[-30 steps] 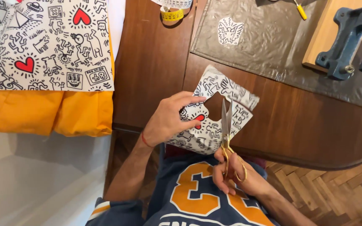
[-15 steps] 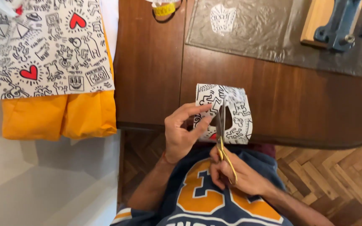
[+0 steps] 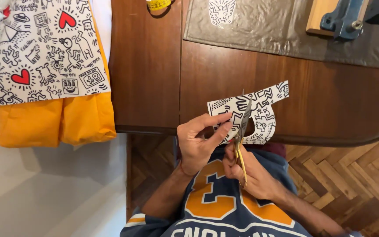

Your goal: Cutting out a printed pattern from a piece of paper using scissors

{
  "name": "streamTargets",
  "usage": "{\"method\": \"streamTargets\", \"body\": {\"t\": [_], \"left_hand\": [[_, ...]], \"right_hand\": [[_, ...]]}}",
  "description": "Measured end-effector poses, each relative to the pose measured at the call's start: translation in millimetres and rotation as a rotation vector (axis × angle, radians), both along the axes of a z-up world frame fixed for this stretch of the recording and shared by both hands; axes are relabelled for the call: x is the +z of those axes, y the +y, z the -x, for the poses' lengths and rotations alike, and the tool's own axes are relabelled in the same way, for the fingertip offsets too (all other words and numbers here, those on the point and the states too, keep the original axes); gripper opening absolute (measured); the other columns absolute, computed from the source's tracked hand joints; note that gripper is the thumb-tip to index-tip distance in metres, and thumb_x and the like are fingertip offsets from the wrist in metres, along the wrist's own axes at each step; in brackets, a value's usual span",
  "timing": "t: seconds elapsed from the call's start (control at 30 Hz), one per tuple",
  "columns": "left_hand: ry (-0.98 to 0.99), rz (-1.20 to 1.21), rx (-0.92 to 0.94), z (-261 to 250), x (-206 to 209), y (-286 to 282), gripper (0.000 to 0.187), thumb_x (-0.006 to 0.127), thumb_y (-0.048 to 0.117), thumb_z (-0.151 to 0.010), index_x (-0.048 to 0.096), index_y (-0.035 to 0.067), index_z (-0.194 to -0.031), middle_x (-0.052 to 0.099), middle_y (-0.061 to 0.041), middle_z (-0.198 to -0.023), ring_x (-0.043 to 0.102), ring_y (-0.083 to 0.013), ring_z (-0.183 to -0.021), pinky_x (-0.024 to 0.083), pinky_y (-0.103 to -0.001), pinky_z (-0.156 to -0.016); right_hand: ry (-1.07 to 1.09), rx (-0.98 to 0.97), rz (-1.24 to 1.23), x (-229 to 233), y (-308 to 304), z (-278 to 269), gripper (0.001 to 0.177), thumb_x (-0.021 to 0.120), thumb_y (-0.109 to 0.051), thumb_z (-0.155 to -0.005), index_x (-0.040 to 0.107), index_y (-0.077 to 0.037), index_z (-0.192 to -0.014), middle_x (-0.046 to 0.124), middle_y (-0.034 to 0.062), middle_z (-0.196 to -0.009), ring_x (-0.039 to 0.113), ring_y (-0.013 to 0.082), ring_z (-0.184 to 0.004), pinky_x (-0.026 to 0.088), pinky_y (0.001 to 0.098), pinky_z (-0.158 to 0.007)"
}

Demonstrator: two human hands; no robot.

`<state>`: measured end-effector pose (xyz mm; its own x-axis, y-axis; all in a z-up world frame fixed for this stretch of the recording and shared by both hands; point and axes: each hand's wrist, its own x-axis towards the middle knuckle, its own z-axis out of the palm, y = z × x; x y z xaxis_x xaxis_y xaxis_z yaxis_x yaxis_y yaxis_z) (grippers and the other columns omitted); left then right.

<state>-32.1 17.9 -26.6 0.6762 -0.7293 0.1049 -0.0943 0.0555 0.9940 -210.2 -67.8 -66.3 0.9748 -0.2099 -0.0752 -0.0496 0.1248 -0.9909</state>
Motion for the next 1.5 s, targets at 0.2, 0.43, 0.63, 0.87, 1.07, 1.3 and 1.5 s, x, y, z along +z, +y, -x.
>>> {"method": "streamTargets", "body": {"t": [0.2, 0.43, 0.63, 0.87, 1.07, 1.3, 1.5], "left_hand": [[-0.008, -0.024, 0.015, 2, 2, -6, 0.023, 0.092, 0.008, -0.103, 0.089, 0.005, -0.126, 0.082, 0.0, -0.096, 0.045, -0.0033, -0.067, 0.037, -0.023, -0.059], [0.002, -0.008, 0.018, 2, -2, -9, 0.025, 0.092, 0.007, -0.103, 0.088, 0.005, -0.128, 0.082, -0.002, -0.098, 0.052, -0.0033, -0.071, 0.042, -0.022, -0.062], [-0.016, -0.019, 0.03, 0, -5, -9, 0.024, 0.094, 0.009, -0.102, 0.088, 0.004, -0.125, 0.083, -0.001, -0.096, 0.054, -0.0031, -0.07, 0.043, -0.022, -0.06], [0.003, 0.015, -0.005, -12, 1, -9, 0.023, 0.091, 0.008, -0.104, 0.087, 0.004, -0.126, 0.086, -0.007, -0.107, 0.071, -0.0077, -0.084, 0.054, -0.022, -0.071], [-0.053, 0.021, -0.062, -23, 8, -8, 0.018, 0.086, 0.009, -0.11, 0.087, 0.008, -0.128, 0.083, -0.005, -0.105, 0.066, -0.0083, -0.082, 0.05, -0.023, -0.072], [-0.09, 0.063, -0.137, -39, 20, -14, 0.015, 0.079, 0.008, -0.114, 0.084, 0.006, -0.128, 0.087, -0.012, -0.122, 0.084, -0.0206, -0.113, 0.066, -0.03, -0.104], [-0.233, 0.045, -0.225, -53, 42, -19, 0.017, 0.074, 0.005, -0.119, 0.078, 0.005, -0.135, 0.085, -0.008, -0.132, 0.085, -0.021, -0.123, 0.068, -0.031, -0.114]], "right_hand": [[-0.053, -0.065, -0.061, -11, 6, -1, 0.066, 0.041, -0.078, -0.116, 0.036, -0.014, -0.105, 0.033, -0.0004, -0.089, 0.037, 0.0139, -0.067, 0.032, 0.0314, -0.06], [-0.02, -0.094, -0.07, -14, 10, -4, 0.064, 0.041, -0.077, -0.116, 0.036, -0.014, -0.106, 0.045, 0.0023, -0.076, 0.037, 0.0143, -0.065, 0.035, 0.031, -0.058], [0.0, -0.124, -0.093, -15, 11, -4, 0.065, 0.045, -0.077, -0.114, 0.034, -0.014, -0.104, 0.03, -0.0019, -0.089, 0.035, 0.0129, -0.063, 0.031, 0.03, -0.057], [0.067, -0.057, -0.033, -1, -2, -2, 0.068, 0.044, -0.082, -0.111, 0.034, -0.016, -0.103, 0.037, -0.003, -0.079, 0.031, 0.0124, -0.068, 0.033, 0.0325, -0.062], [0.107, 0.007, -0.054, 2, -12, 8, 0.042, 0.048, -0.054, -0.111, 0.033, -0.015, -0.104, 0.033, -0.0035, -0.081, 0.026, 0.0134, -0.072, 0.03, 0.0335, -0.064], [0.156, 0.081, 0.016, 5, -22, 15, 0.071, 0.046, -0.085, -0.107, 0.035, -0.015, -0.102, 0.03, -0.0063, -0.079, 0.024, 0.0116, -0.072, 0.028, 0.0324, -0.062], [0.17, 0.092, 0.019, 17, -31, 19, 0.072, 0.047, -0.084, -0.106, 0.037, -0.014, -0.1, 0.039, -0.0042, -0.074, 0.034, 0.0117, -0.066, 0.034, 0.0311, -0.061]]}}
